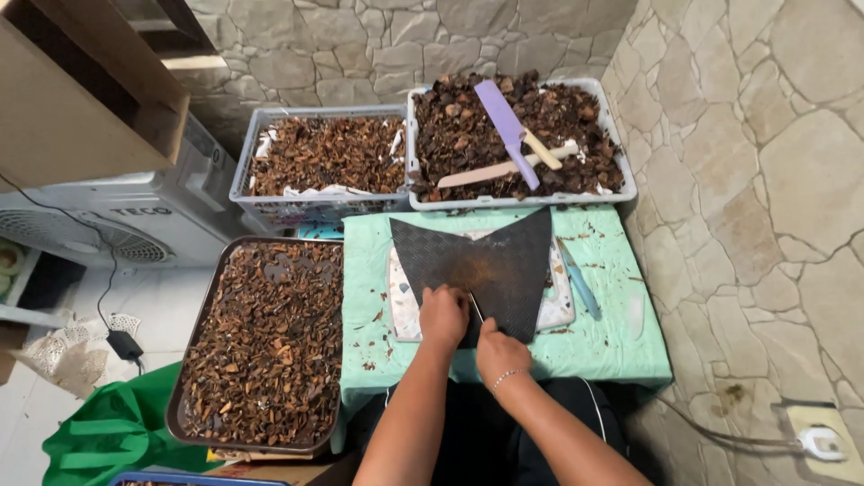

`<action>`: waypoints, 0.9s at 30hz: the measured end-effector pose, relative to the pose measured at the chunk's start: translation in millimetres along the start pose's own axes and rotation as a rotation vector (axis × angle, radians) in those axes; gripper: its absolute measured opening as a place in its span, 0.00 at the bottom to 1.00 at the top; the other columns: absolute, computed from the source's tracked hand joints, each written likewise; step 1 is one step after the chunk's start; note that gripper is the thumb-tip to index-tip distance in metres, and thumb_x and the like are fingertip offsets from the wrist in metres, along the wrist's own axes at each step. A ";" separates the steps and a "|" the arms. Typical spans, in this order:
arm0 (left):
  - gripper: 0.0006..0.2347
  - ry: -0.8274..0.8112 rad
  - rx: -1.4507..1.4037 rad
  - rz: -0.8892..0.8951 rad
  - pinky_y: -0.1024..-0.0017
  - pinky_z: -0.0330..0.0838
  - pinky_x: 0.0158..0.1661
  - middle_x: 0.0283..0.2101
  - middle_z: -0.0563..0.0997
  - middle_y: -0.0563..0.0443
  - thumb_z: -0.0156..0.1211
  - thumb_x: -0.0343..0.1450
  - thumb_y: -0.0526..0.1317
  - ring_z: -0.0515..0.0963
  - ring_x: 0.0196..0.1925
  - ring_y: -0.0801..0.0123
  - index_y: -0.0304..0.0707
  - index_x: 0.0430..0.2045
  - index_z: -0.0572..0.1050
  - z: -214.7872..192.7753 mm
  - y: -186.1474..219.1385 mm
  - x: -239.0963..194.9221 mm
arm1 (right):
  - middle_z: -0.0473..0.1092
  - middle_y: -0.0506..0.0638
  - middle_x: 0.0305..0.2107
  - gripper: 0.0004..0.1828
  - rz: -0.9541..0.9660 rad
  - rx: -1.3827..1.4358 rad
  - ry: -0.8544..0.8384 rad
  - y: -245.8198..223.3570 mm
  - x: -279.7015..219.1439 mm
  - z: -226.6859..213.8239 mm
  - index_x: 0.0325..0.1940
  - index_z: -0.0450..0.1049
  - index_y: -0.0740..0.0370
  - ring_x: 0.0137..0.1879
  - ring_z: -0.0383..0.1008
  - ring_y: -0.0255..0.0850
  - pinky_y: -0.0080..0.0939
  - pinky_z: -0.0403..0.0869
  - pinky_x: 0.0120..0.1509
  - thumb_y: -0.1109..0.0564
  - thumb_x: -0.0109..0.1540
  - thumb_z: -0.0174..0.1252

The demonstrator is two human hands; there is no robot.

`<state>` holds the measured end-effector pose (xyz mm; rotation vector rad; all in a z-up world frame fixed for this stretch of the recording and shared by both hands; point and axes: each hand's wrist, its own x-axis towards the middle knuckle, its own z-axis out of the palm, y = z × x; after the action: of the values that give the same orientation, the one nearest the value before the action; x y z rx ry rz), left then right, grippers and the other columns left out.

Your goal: Scraping the surface of a triangular wooden piece with a small knife to smooth or shape it.

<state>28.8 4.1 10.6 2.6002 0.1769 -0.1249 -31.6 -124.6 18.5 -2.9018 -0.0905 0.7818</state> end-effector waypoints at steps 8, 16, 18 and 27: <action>0.04 -0.015 0.015 -0.011 0.63 0.82 0.48 0.36 0.79 0.56 0.63 0.69 0.45 0.77 0.47 0.60 0.55 0.29 0.84 6.7 -1.9 10.8 | 0.79 0.64 0.42 0.22 0.010 -0.003 0.025 -7.4 3.1 -6.2 0.67 0.59 0.70 0.48 0.81 0.57 0.66 0.78 0.50 0.62 0.69 0.33; 0.03 0.023 0.002 0.044 0.64 0.82 0.47 0.34 0.79 0.54 0.65 0.68 0.44 0.79 0.45 0.59 0.51 0.28 0.83 12.1 -8.2 9.2 | 0.77 0.69 0.46 0.27 -0.026 0.085 -0.055 -8.1 -13.9 -36.1 0.72 0.52 0.75 0.51 0.81 0.59 0.67 0.78 0.50 0.61 0.69 0.32; 0.03 0.021 -0.008 0.043 0.65 0.82 0.47 0.34 0.79 0.55 0.65 0.68 0.43 0.79 0.45 0.60 0.52 0.29 0.83 8.2 -8.1 8.2 | 0.77 0.69 0.46 0.27 -0.036 0.096 -0.077 -1.6 -7.0 -30.7 0.72 0.50 0.76 0.51 0.80 0.58 0.67 0.78 0.51 0.60 0.70 0.32; 0.04 0.078 -0.093 0.069 0.68 0.80 0.47 0.32 0.80 0.55 0.66 0.69 0.44 0.79 0.43 0.61 0.51 0.30 0.84 10.4 -11.8 7.7 | 0.79 0.64 0.35 0.27 -0.106 0.165 -0.035 16.8 -23.7 -56.9 0.67 0.58 0.71 0.41 0.82 0.56 0.60 0.79 0.44 0.48 0.72 0.31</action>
<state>34.1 9.6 -5.2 2.5168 0.1180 0.0093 -23.0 -149.9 76.6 -2.7051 -0.1737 0.7820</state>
